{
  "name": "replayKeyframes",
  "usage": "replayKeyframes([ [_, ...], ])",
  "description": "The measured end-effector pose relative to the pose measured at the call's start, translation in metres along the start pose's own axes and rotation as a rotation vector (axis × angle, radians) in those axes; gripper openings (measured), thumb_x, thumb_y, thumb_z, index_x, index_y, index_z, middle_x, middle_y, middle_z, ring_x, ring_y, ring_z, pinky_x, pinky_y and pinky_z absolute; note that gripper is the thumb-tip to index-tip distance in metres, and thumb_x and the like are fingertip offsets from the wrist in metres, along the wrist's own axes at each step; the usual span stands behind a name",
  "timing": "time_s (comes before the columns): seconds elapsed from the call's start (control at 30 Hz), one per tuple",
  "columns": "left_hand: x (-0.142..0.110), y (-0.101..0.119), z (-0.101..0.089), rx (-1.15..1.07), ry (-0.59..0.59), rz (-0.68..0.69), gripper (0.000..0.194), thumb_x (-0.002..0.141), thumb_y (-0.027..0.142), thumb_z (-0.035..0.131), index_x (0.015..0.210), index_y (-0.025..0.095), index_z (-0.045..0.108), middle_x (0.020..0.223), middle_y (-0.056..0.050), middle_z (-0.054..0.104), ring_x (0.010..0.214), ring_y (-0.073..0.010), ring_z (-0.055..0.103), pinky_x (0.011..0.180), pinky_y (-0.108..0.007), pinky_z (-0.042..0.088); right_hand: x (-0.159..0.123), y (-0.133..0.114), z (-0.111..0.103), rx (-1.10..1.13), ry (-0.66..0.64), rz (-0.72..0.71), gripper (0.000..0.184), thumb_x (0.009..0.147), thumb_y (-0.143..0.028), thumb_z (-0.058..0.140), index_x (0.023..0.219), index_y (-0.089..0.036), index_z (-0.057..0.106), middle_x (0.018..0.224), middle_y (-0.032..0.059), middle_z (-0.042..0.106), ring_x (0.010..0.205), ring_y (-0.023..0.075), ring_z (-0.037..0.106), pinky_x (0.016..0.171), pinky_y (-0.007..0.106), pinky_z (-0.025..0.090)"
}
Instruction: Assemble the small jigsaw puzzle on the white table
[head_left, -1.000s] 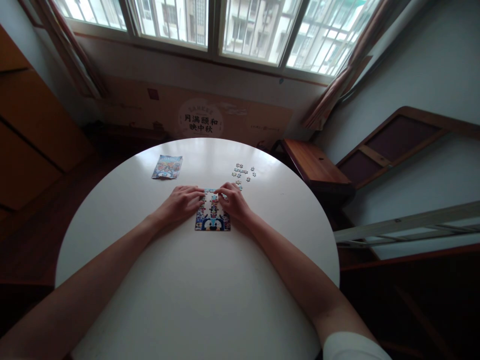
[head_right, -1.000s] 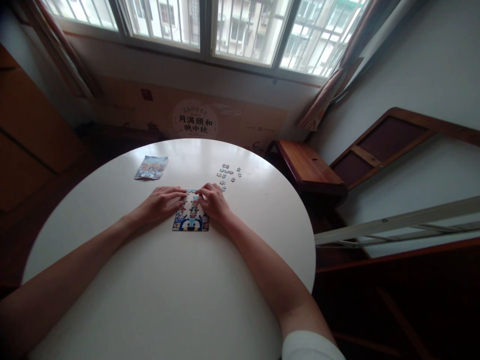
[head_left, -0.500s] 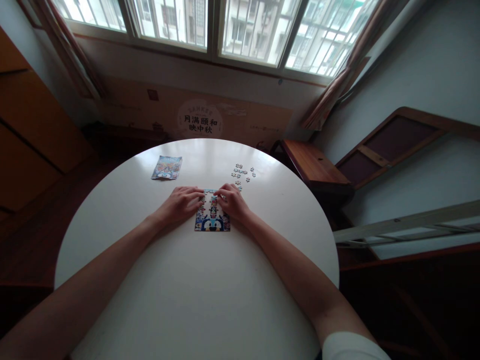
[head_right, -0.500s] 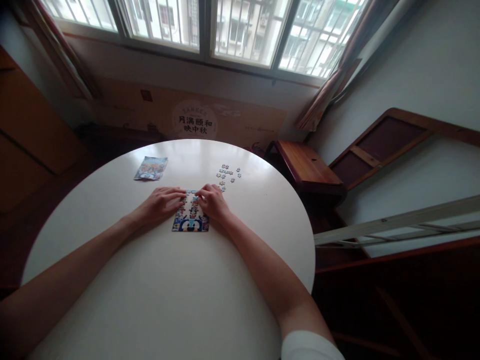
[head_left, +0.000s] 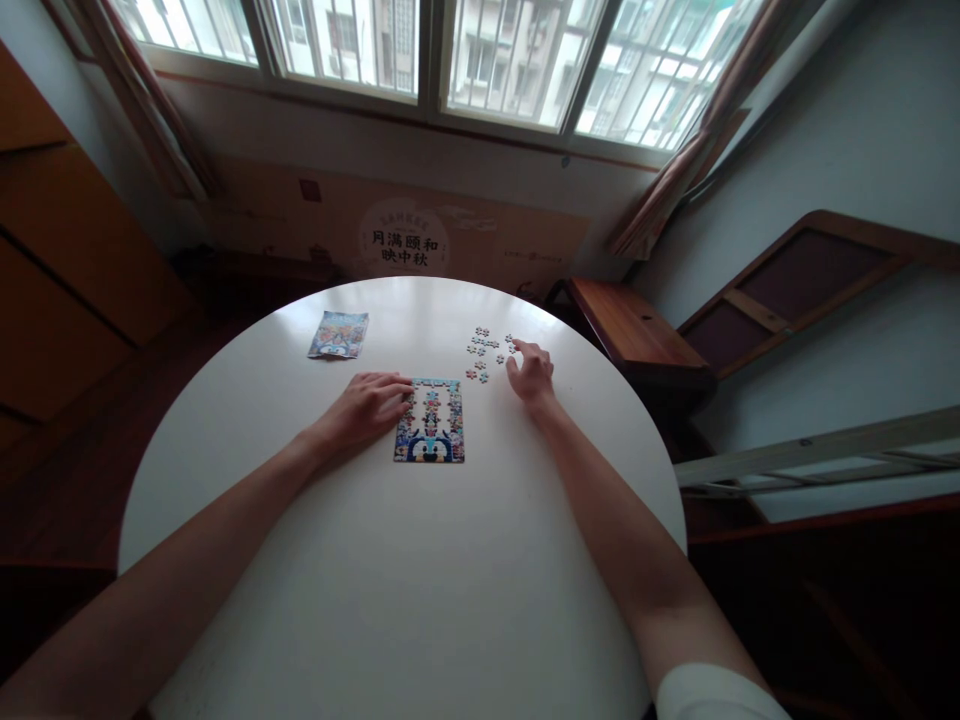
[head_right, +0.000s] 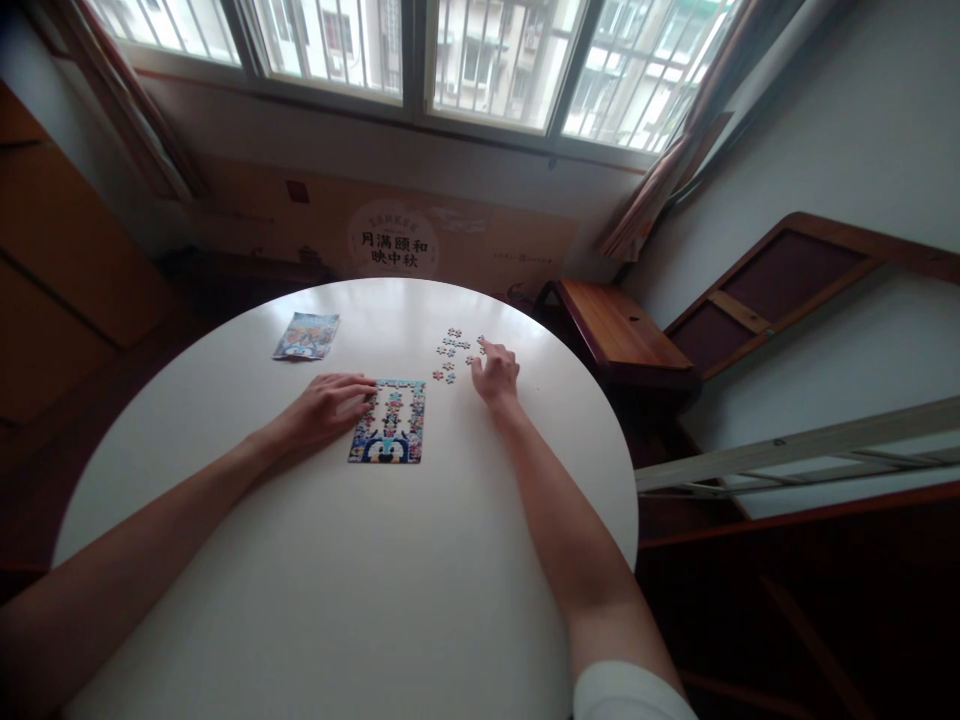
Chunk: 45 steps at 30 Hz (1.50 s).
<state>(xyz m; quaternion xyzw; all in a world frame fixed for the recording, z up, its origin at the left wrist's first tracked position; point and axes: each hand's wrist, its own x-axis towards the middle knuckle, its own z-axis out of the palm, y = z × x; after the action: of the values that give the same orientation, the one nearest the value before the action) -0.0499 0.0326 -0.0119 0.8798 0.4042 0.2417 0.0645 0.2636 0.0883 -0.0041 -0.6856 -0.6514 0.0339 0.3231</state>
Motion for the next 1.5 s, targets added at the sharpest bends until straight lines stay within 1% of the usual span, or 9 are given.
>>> replayKeyframes([
  [0.17, 0.0001, 0.0001, 0.0000, 0.006, -0.005, 0.000, 0.034, 0.092, 0.043, 0.049, 0.114, 0.025, 0.068, 0.126, -0.006, 0.066, 0.121, -0.0257, 0.056, 0.103, -0.046, 0.039, -0.0010, 0.0149, 0.0006, -0.149, -0.058, 0.148, 0.044, 0.091, -0.040, 0.044, 0.129, -0.021, 0.059, 0.137, 0.0104, 0.049, 0.116, 0.0337, 0.045, 0.098, 0.049, 0.037],
  [0.47, -0.0005, -0.0027, 0.0024, 0.020, 0.007, 0.008, 0.035, 0.093, 0.044, 0.049, 0.115, 0.025, 0.067, 0.125, -0.006, 0.066, 0.121, -0.0250, 0.056, 0.102, -0.045, 0.039, -0.0056, 0.0074, -0.0006, -0.274, -0.159, 0.125, 0.048, 0.095, -0.051, 0.035, 0.134, -0.032, 0.053, 0.139, 0.0086, 0.041, 0.118, 0.0321, 0.039, 0.101, 0.050, 0.032],
  [0.6, -0.0006, -0.0031, 0.0018, 0.020, 0.002, 0.008, 0.035, 0.093, 0.043, 0.049, 0.116, 0.025, 0.067, 0.125, -0.005, 0.066, 0.121, -0.0251, 0.056, 0.102, -0.046, 0.039, -0.0055, 0.0084, 0.0004, -0.278, -0.168, 0.121, 0.041, 0.095, -0.047, 0.036, 0.127, -0.034, 0.059, 0.132, 0.0081, 0.047, 0.114, 0.0302, 0.041, 0.098, 0.049, 0.033],
  [0.77, -0.0004, -0.0031, 0.0019, -0.002, 0.003, 0.002, 0.035, 0.092, 0.044, 0.049, 0.115, 0.025, 0.067, 0.125, -0.006, 0.066, 0.121, -0.0255, 0.056, 0.103, -0.046, 0.039, -0.0040, 0.0134, 0.0010, -0.212, -0.053, 0.214, 0.031, 0.093, -0.040, 0.045, 0.110, -0.027, 0.067, 0.120, 0.0090, 0.054, 0.108, 0.0277, 0.046, 0.095, 0.043, 0.036],
  [0.83, -0.0002, -0.0028, 0.0020, -0.006, 0.004, 0.001, 0.035, 0.092, 0.044, 0.049, 0.115, 0.025, 0.068, 0.125, -0.006, 0.066, 0.120, -0.0257, 0.056, 0.103, -0.046, 0.039, -0.0038, 0.0143, 0.0009, -0.194, -0.033, 0.228, 0.031, 0.091, -0.039, 0.048, 0.114, -0.028, 0.065, 0.119, 0.0091, 0.054, 0.108, 0.0279, 0.046, 0.094, 0.043, 0.036],
  [0.97, 0.0000, -0.0021, 0.0016, 0.002, -0.003, 0.002, 0.036, 0.092, 0.044, 0.049, 0.115, 0.025, 0.067, 0.125, -0.006, 0.066, 0.121, -0.0255, 0.056, 0.103, -0.046, 0.039, -0.0043, 0.0133, 0.0021, -0.211, -0.078, 0.153, 0.036, 0.091, -0.040, 0.048, 0.123, -0.032, 0.064, 0.125, 0.0099, 0.052, 0.110, 0.0306, 0.044, 0.095, 0.047, 0.034],
  [1.23, 0.0000, -0.0011, 0.0005, 0.003, -0.006, -0.006, 0.035, 0.092, 0.044, 0.048, 0.116, 0.026, 0.067, 0.127, -0.005, 0.065, 0.121, -0.0253, 0.056, 0.103, -0.046, 0.038, -0.0067, 0.0109, 0.0000, -0.160, -0.017, 0.180, 0.021, 0.084, -0.031, 0.055, 0.095, -0.023, 0.071, 0.112, 0.0097, 0.059, 0.106, 0.0295, 0.047, 0.094, 0.045, 0.036],
  [1.37, 0.0002, -0.0010, 0.0003, 0.014, -0.009, -0.002, 0.035, 0.092, 0.044, 0.048, 0.116, 0.025, 0.067, 0.125, -0.006, 0.066, 0.121, -0.0252, 0.056, 0.102, -0.045, 0.039, -0.0074, 0.0106, -0.0009, -0.150, 0.004, 0.217, 0.022, 0.083, -0.032, 0.057, 0.098, -0.023, 0.069, 0.109, 0.0097, 0.060, 0.106, 0.0285, 0.047, 0.093, 0.044, 0.036],
  [1.5, -0.0006, -0.0029, 0.0017, 0.021, -0.006, 0.007, 0.035, 0.093, 0.044, 0.048, 0.116, 0.025, 0.066, 0.126, -0.006, 0.065, 0.121, -0.0247, 0.056, 0.103, -0.045, 0.039, -0.0078, 0.0107, -0.0008, -0.172, 0.002, 0.246, 0.021, 0.084, -0.037, 0.057, 0.092, -0.021, 0.068, 0.110, 0.0101, 0.059, 0.107, 0.0285, 0.047, 0.094, 0.044, 0.035],
])
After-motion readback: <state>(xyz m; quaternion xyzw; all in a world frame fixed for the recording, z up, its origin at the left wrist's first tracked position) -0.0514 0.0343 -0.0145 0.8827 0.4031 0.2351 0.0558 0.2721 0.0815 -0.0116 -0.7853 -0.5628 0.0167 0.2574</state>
